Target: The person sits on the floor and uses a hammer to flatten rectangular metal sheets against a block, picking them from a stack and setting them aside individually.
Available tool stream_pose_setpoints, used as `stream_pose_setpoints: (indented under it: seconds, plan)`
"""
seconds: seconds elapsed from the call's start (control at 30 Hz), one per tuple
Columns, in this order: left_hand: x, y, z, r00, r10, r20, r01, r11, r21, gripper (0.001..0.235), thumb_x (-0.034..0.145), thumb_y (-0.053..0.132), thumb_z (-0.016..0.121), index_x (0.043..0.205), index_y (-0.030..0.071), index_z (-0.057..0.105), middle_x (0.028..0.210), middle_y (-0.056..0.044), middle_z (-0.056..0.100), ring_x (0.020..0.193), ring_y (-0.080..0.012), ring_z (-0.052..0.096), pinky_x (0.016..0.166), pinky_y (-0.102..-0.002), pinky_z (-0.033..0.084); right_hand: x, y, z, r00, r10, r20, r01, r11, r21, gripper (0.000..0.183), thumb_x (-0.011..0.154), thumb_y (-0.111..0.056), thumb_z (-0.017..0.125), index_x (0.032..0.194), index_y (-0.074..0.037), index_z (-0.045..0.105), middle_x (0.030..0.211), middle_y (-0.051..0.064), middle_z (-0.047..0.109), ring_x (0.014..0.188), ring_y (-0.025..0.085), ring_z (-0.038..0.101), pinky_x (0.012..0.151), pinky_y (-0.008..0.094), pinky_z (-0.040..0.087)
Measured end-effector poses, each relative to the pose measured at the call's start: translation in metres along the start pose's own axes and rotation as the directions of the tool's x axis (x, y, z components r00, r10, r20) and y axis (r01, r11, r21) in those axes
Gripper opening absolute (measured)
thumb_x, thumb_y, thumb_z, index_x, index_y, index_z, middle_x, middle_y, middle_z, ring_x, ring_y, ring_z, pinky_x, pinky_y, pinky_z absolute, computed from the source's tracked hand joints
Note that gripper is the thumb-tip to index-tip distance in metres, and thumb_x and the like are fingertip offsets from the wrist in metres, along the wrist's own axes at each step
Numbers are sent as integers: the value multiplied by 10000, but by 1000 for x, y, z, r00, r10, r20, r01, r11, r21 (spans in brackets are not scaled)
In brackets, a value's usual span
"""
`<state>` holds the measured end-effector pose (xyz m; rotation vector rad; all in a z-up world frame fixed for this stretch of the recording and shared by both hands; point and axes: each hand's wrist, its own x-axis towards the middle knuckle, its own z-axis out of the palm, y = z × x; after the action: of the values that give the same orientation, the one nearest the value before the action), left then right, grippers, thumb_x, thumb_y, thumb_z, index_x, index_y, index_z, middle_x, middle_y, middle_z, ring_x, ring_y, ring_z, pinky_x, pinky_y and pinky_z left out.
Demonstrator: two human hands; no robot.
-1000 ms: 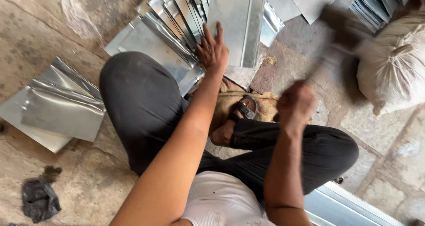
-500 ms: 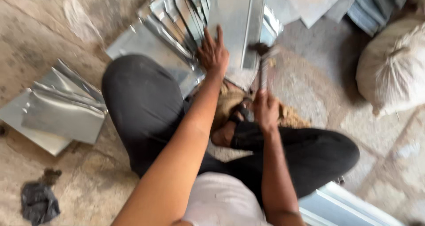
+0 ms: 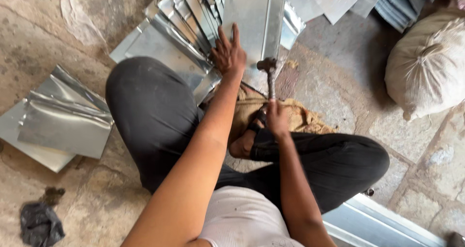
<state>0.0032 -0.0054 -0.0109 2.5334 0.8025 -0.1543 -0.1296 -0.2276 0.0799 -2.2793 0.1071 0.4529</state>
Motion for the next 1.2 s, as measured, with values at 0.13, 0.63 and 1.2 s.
stream_pose_setpoints:
  seconds: [0.13,0.63,1.2]
  plan:
    - [-8,-7,-1,999,11,-44,-11,1000,-5,849,940,114,585,1635,328,148,1686,-190,81,1419,-364,436,1158,-656,321,-21,-53,-45,999,-28,-42,42,921,386,473,1085,-514,435,816,-133,514,608,-39,438,484,70,390,415,253,313]
    - [-1,-3,5,1000,4,-18,-5,1000,-28,765,1024,138,565,1667,324,195,1712,-175,122,1448,-364,452,1150,-573,409,-9,-16,-17,999,-41,34,35,988,153,517,1078,-518,322,817,-136,553,579,-22,482,413,63,424,317,260,349]
    - [-6,4,-6,997,53,-54,-53,999,-1,930,867,193,691,1615,308,150,1656,-189,69,1489,-392,335,1165,-586,342,28,-10,0,998,-67,-21,70,966,250,409,1100,-397,477,864,-89,607,638,-42,547,535,35,511,459,235,405]
